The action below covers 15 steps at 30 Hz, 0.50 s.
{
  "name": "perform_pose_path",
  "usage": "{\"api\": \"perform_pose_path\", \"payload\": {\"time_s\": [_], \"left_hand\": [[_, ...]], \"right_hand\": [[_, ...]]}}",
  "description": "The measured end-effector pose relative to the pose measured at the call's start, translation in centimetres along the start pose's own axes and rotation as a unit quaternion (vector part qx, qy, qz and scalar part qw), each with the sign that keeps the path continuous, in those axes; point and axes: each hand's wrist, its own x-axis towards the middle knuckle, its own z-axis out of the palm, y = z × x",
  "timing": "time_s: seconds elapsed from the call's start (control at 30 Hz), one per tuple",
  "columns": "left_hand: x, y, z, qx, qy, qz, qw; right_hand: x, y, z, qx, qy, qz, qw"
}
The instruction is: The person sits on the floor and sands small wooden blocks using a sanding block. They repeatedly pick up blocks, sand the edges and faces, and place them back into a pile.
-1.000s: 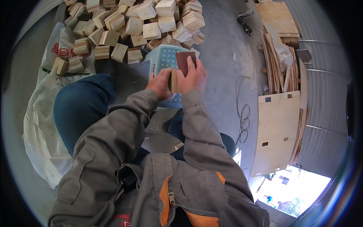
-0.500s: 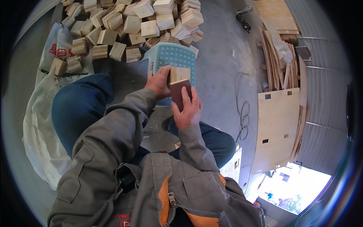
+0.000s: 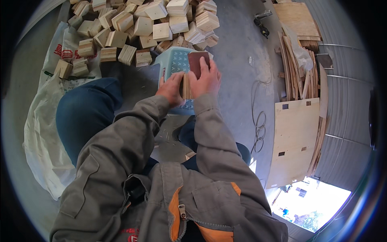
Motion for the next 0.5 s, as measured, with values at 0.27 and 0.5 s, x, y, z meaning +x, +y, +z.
{"api": "perform_pose_path", "payload": {"time_s": [0.27, 0.5], "left_hand": [[0.4, -1.3, 0.2, -0.015, -0.023, -0.008, 1.000], [0.1, -1.1, 0.3, -0.014, 0.000, 0.022, 1.000]], "right_hand": [[-11.8, 0.7, -3.0, 0.049, -0.014, -0.063, 0.997], [-13.8, 0.6, -4.0, 0.065, -0.011, -0.073, 0.995]]}}
